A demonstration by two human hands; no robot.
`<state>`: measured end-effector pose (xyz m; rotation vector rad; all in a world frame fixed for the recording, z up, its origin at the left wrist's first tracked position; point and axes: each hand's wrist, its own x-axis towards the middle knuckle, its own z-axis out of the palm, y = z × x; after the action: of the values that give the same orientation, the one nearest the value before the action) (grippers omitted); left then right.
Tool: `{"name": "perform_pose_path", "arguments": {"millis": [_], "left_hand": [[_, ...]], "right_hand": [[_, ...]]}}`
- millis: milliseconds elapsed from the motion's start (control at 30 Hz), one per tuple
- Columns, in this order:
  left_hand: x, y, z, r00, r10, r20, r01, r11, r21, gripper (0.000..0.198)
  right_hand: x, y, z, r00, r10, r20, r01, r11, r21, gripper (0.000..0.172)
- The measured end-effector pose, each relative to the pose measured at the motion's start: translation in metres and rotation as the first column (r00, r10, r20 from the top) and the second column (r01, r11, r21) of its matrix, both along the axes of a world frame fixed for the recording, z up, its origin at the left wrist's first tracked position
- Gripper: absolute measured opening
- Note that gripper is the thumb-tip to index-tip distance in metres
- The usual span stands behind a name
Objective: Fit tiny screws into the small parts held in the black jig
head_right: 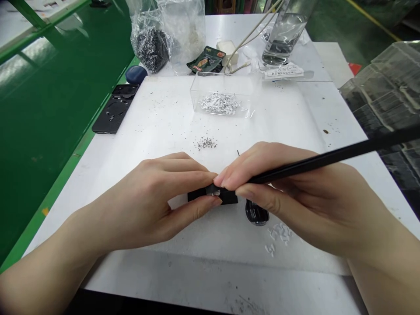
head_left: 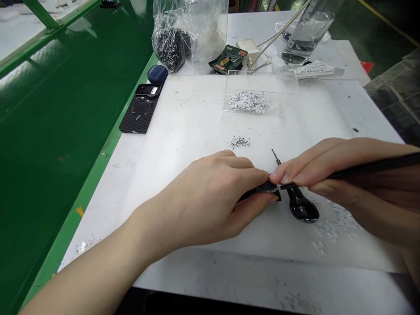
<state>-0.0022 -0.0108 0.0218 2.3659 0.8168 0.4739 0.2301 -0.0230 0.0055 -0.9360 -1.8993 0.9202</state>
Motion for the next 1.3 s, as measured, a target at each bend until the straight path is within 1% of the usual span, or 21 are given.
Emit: {"name": "perform_pose_path", "arguments": {"millis": [133, 267, 467, 767, 1067, 1300], "left_hand": [[0.0011, 0.0006, -0.0003, 1.000, -0.009, 0.011, 0.009, 1.000, 0.020, 0.024], [0.0008, 0.0006, -0.0002, 1.000, -0.006, 0.024, 0.006, 1.000, 0.011, 0.024], [0.0006, -0.0003, 0.0004, 1.000, -0.010, 0.029, 0.010, 1.000, -0.002, 0.025], [0.0000, -0.0008, -0.0011, 1.000, 0.001, 0.003, -0.001, 1.000, 0.007, 0.024], [0.0001, -0.0002, 0.0000, 1.000, 0.008, 0.010, -0.008, 1.000, -0.016, 0.025], [-0.0002, -0.0004, 0.0008, 1.000, -0.004, 0.016, 0.004, 0.999, -0.044, 0.026]], "right_hand": [[0.0018, -0.0012, 0.0006, 1.000, 0.002, 0.016, -0.002, 1.000, 0.002, 0.016], [0.0047, 0.0004, 0.0032, 1.000, 0.019, 0.019, -0.019, 1.000, 0.020, 0.019], [0.0024, 0.0016, 0.0028, 0.999, 0.031, 0.039, -0.031, 0.999, 0.004, 0.022], [0.0041, -0.0010, 0.0017, 1.000, 0.015, 0.023, -0.015, 1.000, 0.017, 0.020], [0.0045, 0.0020, 0.0004, 0.997, 0.076, 0.014, -0.076, 0.997, 0.015, 0.024], [0.0078, 0.0012, 0.0048, 0.991, 0.122, 0.047, -0.122, 0.992, -0.002, 0.024]]}}
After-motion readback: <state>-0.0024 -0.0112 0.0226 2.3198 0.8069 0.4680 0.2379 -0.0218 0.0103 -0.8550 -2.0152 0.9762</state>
